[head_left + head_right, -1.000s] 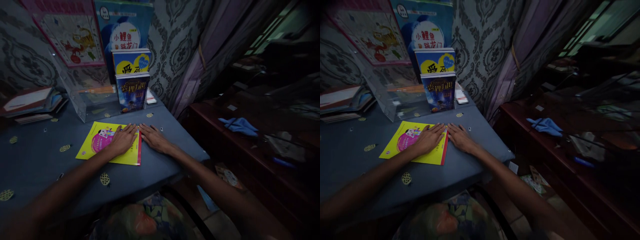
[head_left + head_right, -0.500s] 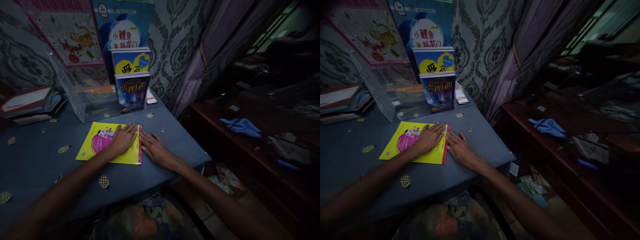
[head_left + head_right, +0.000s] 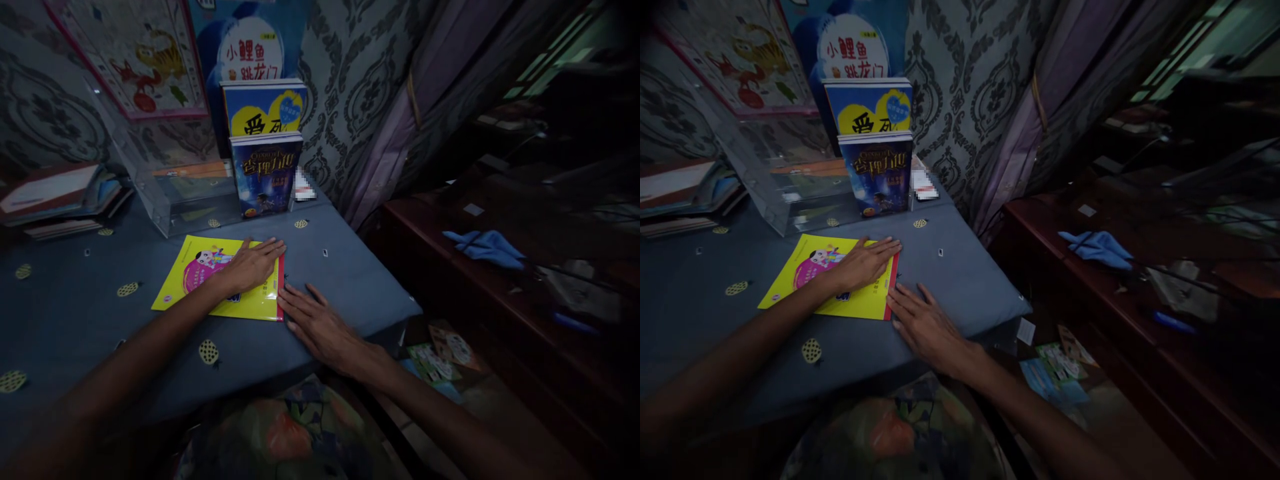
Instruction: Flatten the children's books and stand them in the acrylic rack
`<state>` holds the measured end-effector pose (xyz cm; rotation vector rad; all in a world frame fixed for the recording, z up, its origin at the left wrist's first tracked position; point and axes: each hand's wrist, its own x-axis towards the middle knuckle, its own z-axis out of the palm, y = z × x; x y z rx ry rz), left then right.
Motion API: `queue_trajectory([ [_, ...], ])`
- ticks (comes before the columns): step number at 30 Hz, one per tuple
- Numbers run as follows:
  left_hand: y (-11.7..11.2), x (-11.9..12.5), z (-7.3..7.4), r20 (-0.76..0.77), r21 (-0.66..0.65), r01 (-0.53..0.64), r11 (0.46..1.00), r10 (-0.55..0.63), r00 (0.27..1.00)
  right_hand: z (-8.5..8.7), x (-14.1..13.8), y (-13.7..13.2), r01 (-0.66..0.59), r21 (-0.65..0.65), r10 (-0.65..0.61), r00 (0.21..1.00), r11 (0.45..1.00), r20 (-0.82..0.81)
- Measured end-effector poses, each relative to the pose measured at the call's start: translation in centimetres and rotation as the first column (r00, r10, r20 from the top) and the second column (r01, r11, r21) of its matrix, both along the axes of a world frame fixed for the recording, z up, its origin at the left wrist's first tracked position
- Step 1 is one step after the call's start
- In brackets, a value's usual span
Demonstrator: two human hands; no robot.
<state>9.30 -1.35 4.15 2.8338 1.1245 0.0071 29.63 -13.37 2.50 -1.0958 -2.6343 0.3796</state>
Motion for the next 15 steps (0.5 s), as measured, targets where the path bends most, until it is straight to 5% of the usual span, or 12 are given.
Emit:
queue_trajectory([
  [15, -0.2, 0.4, -0.3, 0.068, 0.039, -0.002, 0.999, 0.000, 0.998, 0.3, -0.1, -2.7, 0.006, 0.058, -0.003, 0.999, 0.998, -0.047],
])
